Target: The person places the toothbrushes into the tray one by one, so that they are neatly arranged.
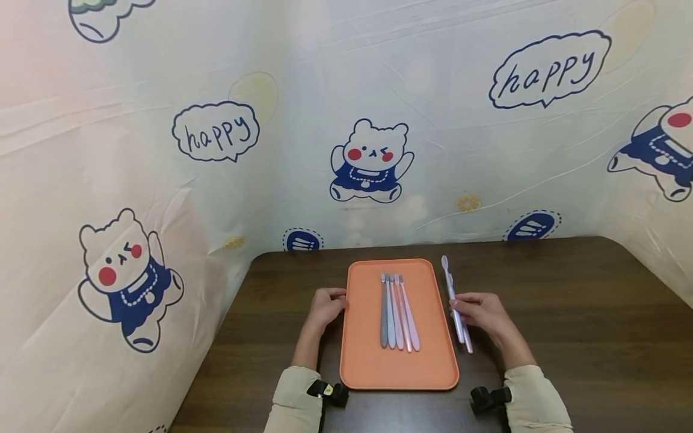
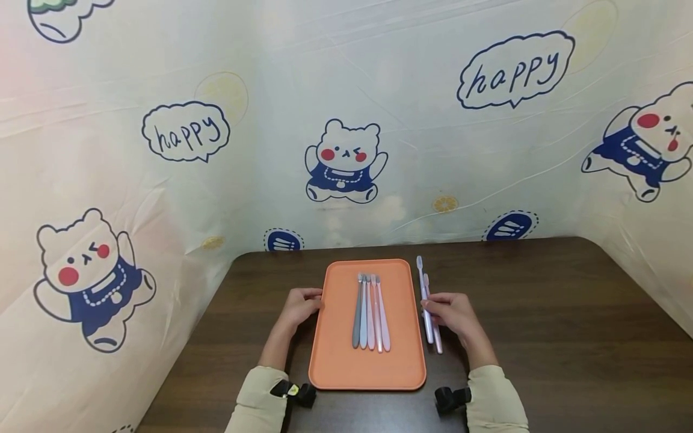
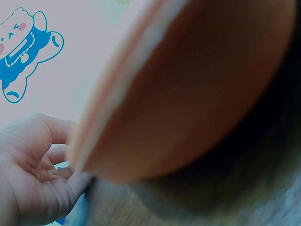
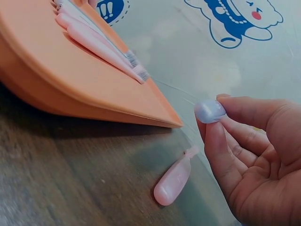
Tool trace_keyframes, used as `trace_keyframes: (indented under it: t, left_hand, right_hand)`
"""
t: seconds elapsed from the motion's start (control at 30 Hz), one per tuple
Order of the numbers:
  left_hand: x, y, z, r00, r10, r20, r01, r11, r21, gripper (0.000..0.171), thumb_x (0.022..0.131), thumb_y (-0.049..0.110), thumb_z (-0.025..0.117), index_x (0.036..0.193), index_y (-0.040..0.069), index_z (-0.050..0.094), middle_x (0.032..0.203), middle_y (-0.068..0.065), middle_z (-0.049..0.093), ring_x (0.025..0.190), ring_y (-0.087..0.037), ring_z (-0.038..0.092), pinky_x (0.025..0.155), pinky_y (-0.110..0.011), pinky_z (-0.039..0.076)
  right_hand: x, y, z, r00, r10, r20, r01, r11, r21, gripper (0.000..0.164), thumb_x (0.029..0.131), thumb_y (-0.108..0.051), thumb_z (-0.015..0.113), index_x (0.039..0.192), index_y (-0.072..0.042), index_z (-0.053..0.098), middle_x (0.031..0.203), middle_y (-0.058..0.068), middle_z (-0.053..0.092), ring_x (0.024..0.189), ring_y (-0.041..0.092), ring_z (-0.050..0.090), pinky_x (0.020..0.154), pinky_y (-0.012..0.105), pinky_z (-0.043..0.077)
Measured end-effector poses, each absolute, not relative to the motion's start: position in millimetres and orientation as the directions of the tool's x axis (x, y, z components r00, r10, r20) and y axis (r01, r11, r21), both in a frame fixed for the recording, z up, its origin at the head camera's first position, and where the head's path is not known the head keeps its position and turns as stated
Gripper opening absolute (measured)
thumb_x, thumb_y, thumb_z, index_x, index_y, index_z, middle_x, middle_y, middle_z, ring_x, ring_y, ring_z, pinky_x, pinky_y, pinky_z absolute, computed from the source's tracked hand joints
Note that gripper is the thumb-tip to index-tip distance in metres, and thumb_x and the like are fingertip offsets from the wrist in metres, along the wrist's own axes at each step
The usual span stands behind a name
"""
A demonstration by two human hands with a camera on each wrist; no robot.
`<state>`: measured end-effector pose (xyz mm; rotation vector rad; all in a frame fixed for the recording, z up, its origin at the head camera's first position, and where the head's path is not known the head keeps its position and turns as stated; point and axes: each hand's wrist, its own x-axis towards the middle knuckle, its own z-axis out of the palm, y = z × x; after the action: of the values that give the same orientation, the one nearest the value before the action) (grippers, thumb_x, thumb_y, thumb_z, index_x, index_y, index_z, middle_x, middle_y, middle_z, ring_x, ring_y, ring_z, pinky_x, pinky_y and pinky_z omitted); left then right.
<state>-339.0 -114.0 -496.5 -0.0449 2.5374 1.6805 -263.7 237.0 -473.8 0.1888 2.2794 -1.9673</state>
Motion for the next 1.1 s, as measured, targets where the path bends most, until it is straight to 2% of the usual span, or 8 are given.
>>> trace_keyframes:
  t: [0.6,0.87,1.1]
  left_hand:
    - [-339,-114,-497,-0.994,0.03,-0.105,-0.085,0.396,0.915,0.039,0.086,0.0,0.065,0.124,-0.007,0.069,0.113,-0.022,0.07,0.098,-0.022,0.064,0.079,-0.031,0.057]
    - [-338,-114,-496,-0.994,0.034,-0.105,-0.083,0.396,0.914,0.04,0.085,0.0,0.065,0.124,-0.007,0.069,0.114,-0.022,0.07,0.097,-0.021,0.064,0.078,-0.03,0.056]
    - [-338,-114,-495,-0.994,0.032,-0.105,-0.084,0.394,0.915,0.04,0.085,0.0,0.065,0.124,-0.006,0.069,0.113,-0.021,0.07,0.097,-0.021,0.064,0.077,-0.029,0.056]
  right_hand:
    - [-264,235,-472,-0.98,0.015,-0.2,0.2,0.181,-0.963,0.042,0.096,-0.014,0.067,0.125,0.016,0.062,0.097,0.008,0.077,0.079,0.009,0.072,0.07,0.025,0.059]
    - [-265,233,-473,-0.981,0.017,-0.191,0.19,0.196,-0.962,0.042,0.096,-0.015,0.068,0.125,0.015,0.063,0.098,0.006,0.078,0.079,0.006,0.071,0.07,0.024,0.059]
    - [-266,226,-474,-0.986,0.032,-0.162,0.165,0.223,-0.961,0.042,0.096,-0.016,0.068,0.125,0.014,0.064,0.105,0.009,0.076,0.082,0.004,0.068,0.072,0.023,0.059]
